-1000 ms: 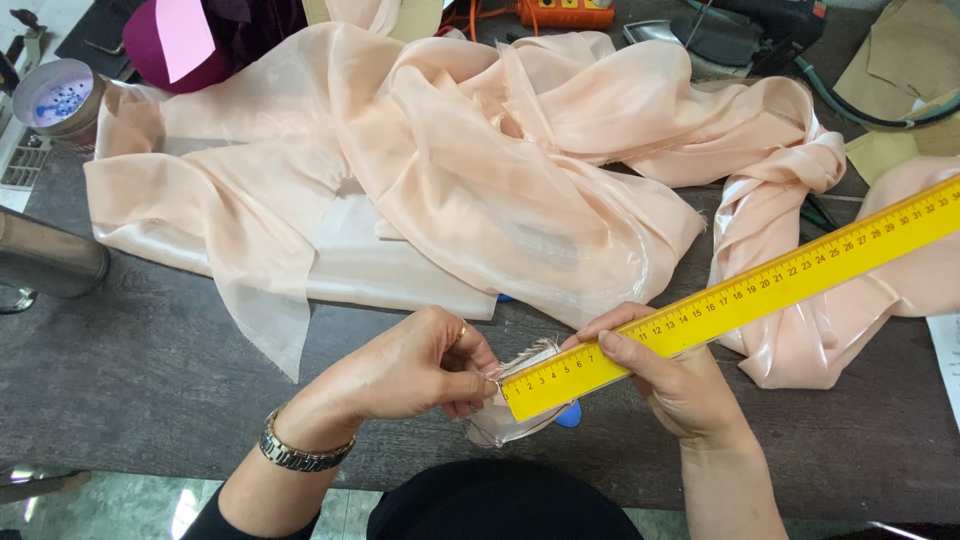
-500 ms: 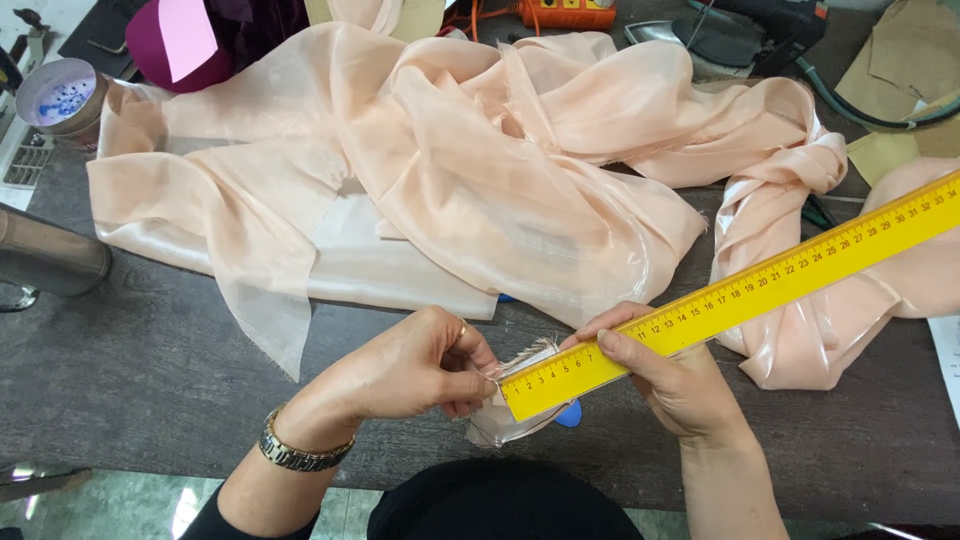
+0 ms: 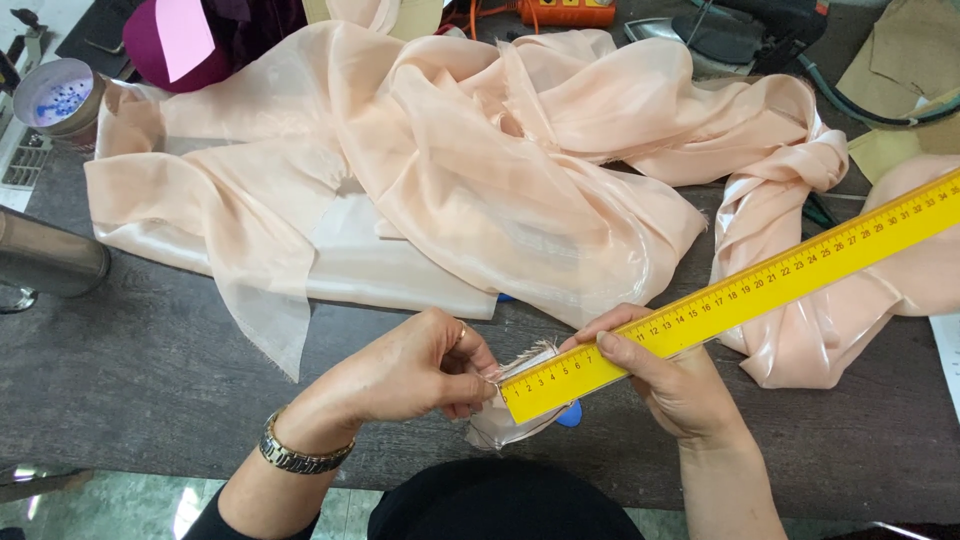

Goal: Measuring fabric with a ruler and folding the edges in preparation for sewing.

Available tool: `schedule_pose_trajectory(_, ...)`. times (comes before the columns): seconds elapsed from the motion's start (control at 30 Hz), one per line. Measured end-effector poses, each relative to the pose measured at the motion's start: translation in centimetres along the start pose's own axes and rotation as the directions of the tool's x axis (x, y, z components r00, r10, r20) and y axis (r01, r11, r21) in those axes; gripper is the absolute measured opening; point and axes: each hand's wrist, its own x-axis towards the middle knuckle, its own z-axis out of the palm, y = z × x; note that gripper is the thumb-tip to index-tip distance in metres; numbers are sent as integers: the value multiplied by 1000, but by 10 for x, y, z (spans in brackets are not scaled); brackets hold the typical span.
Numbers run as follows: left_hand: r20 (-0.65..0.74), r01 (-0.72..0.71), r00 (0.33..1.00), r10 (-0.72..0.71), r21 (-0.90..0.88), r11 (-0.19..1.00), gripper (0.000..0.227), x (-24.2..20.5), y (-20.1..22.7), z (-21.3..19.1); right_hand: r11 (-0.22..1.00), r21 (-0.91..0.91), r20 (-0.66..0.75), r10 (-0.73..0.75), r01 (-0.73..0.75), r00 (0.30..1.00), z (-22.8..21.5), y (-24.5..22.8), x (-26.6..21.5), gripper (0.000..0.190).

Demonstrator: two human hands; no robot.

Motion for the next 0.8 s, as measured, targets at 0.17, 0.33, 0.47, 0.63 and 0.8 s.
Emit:
schedule_pose_trajectory(0.17,-6,-22,1000,22,17,1000,8,2,-2,0,1000,11,-4,-9,9,1000,1,2,0,19)
schedule_pose_trajectory(0.33,-4,-20,1000,20,18,1000,8,3,-3,1,1000,15,-20,10,-10,1000,-1,5,0,19)
schedule_pose_trajectory(0.47,5,3,1000,-3,24,1000,8,3,-2,0,1000,3,-25,30,-30,999,-1,3,0,17)
schedule_pose_trajectory(0.63,7,5,1000,-5,3,1000,8,6,-7,1,999,27,-27,27,-27,999,-3,10,0,18)
schedule_pose_trajectory(0.8,60,-171,984,170,5,985,26,10,-28,-7,985,138,-157,128,-106,979,-20,12,-3,13)
